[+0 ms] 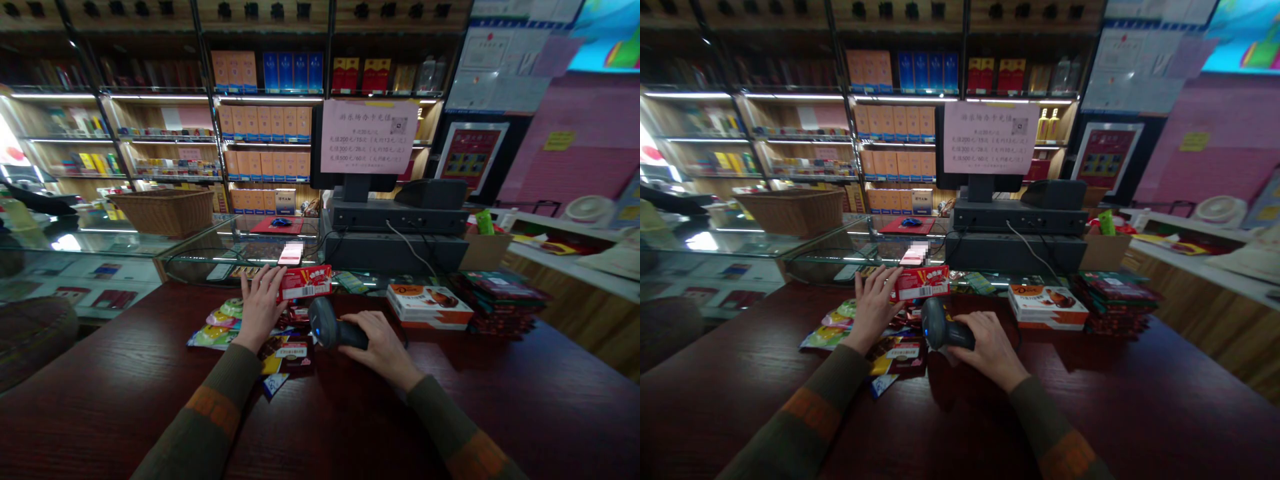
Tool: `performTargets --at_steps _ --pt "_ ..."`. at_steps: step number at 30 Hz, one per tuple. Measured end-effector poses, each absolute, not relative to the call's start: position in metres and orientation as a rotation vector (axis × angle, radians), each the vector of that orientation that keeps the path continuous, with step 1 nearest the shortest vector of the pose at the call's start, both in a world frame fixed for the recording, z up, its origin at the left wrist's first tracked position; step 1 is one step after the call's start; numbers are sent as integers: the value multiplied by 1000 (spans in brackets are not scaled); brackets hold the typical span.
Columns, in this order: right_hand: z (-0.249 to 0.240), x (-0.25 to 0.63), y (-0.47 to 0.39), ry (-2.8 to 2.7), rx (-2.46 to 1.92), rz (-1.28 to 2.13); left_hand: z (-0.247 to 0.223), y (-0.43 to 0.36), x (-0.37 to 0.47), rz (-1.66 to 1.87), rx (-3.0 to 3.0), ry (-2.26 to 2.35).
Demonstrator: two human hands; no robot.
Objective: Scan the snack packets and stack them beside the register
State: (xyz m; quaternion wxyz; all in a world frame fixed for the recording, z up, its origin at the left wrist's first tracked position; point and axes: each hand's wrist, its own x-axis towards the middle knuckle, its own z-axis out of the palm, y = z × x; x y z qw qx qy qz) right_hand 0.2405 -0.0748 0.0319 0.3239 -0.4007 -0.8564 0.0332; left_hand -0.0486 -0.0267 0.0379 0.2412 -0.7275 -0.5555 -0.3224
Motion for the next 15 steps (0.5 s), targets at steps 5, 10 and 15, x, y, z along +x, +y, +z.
performTargets --at_steps 5,10,15 --pt "33 240 -75 -2250 -1033 77 38 -26 -49 -880 -1989 -1519" --pt "31 241 -74 -2249 -1035 77 39 -27 -49 -880 -1991 -1523" --pt "31 242 -75 -2277 -1028 69 37 -26 -49 -882 -1983 -1522"
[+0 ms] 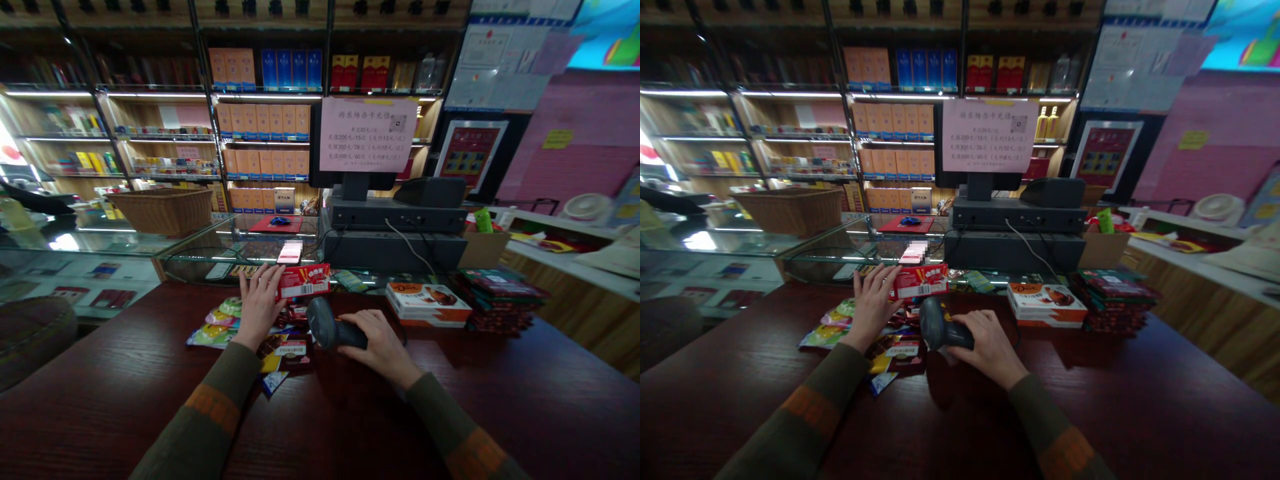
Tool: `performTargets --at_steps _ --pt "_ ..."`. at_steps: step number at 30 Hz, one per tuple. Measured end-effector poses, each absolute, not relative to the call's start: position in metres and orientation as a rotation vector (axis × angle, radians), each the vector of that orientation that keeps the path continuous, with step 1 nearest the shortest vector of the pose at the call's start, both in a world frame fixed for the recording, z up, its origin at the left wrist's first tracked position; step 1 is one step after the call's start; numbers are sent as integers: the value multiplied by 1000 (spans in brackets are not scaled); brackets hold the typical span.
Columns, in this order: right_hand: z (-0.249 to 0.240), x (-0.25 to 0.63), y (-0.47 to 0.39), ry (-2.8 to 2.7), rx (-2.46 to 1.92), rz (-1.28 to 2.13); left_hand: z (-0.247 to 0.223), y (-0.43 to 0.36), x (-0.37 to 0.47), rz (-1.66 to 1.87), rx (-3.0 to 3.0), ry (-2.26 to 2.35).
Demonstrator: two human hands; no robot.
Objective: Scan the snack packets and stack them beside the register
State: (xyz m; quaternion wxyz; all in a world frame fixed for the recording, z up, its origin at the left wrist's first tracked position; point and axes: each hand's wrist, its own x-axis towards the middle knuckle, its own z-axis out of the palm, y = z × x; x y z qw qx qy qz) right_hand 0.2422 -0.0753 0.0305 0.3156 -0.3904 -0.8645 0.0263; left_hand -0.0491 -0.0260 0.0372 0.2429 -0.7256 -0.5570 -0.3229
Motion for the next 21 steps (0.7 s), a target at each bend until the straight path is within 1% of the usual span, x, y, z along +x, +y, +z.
performTargets --at_steps 12,21 --pt "18 259 -81 -2447 -999 217 37 -26 -54 -907 -1967 -1511" --pt "10 258 -82 -2492 -981 242 39 -26 -55 -926 -1970 -1495"
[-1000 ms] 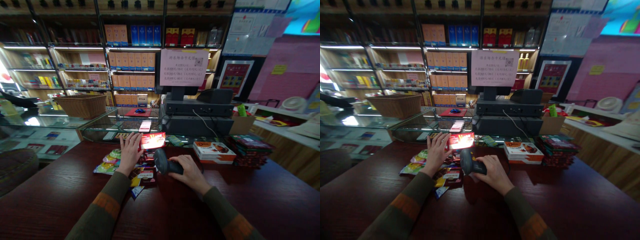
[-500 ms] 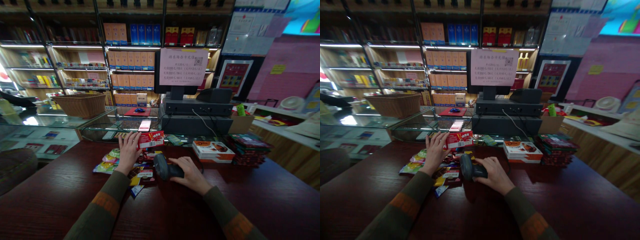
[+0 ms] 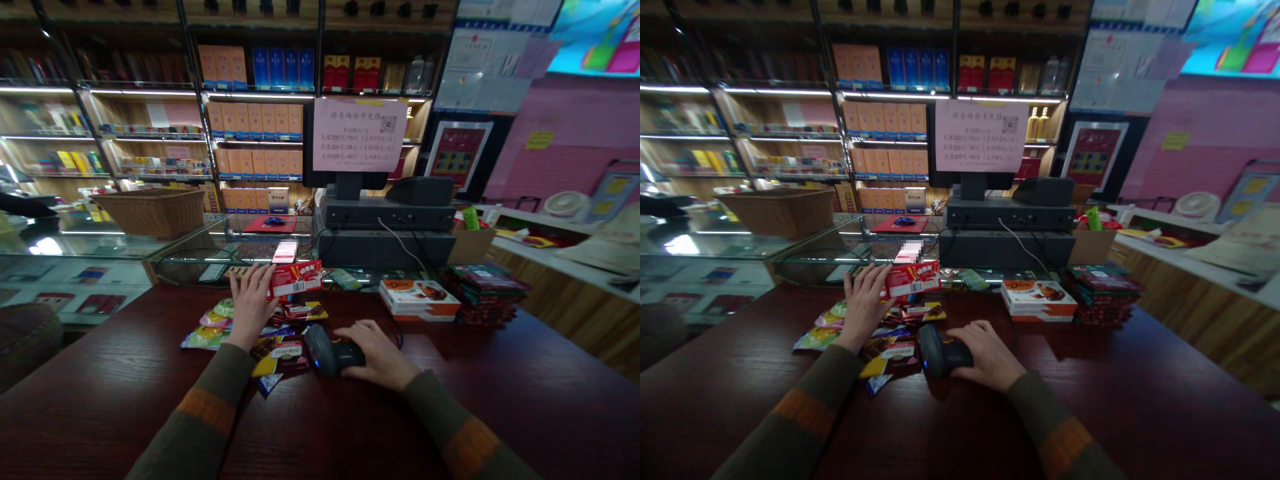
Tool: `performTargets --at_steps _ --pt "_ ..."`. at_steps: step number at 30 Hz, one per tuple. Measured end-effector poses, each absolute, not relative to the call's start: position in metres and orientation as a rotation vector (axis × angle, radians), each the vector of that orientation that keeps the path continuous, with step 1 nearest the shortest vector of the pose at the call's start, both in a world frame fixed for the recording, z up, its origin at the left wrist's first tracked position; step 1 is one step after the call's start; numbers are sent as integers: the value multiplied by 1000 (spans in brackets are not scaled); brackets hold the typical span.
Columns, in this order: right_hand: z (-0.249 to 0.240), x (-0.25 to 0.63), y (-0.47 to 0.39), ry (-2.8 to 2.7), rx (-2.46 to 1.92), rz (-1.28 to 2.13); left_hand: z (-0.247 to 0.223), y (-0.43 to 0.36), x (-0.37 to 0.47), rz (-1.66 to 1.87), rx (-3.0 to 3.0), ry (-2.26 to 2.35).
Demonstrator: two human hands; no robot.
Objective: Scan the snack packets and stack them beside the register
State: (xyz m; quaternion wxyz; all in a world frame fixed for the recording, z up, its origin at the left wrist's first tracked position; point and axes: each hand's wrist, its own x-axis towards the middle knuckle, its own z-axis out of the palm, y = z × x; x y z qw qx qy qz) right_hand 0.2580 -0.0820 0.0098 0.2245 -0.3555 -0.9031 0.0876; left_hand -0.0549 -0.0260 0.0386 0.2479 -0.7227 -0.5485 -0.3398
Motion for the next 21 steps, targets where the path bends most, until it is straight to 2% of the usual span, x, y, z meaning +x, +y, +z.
performTargets --at_steps 8,16,21 --pt "20 257 -88 -2415 -1001 291 39 -26 -52 -947 -1998 -1464" --pt "19 254 -65 -1770 -1164 458 43 -29 -37 -925 -2061 -1390" --pt "25 253 -42 -1551 -1155 562 45 -33 -30 -903 -2122 -1322"
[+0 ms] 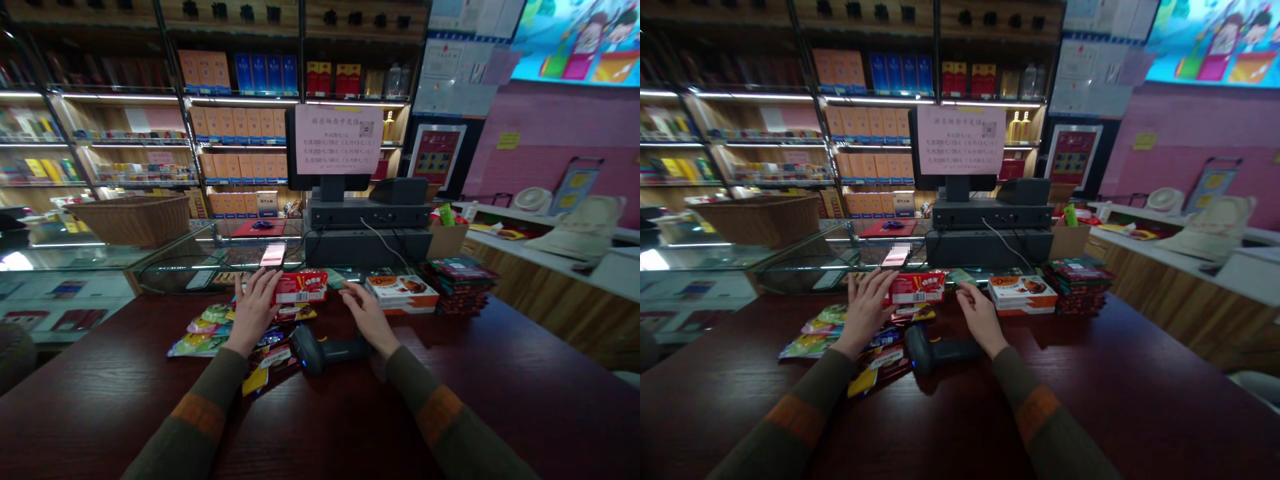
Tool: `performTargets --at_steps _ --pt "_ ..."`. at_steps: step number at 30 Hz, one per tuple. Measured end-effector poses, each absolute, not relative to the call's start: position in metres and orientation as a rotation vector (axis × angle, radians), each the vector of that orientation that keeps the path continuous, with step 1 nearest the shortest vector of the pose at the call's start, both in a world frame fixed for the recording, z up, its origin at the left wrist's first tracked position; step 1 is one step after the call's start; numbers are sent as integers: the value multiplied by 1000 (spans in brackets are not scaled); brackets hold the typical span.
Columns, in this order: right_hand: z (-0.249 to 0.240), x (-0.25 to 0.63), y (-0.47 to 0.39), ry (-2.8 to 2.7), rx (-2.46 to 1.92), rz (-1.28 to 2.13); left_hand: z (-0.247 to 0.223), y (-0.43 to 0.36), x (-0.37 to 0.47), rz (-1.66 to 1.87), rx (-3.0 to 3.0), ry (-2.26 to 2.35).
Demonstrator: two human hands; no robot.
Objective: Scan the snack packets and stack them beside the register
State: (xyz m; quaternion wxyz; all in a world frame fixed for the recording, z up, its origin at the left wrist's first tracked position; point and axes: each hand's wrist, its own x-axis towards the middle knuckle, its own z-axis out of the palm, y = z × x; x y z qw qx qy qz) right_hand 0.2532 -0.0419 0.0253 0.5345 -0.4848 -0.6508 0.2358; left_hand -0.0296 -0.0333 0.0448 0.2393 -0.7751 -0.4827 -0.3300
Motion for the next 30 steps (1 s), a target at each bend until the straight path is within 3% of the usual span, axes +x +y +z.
performTargets --at_steps 20,30 --pt "54 257 -30 -1380 -1398 995 63 -46 -3 -768 -2227 -1111" --pt "46 272 -29 -1375 -1232 967 67 -33 4 -809 -2408 -1114"
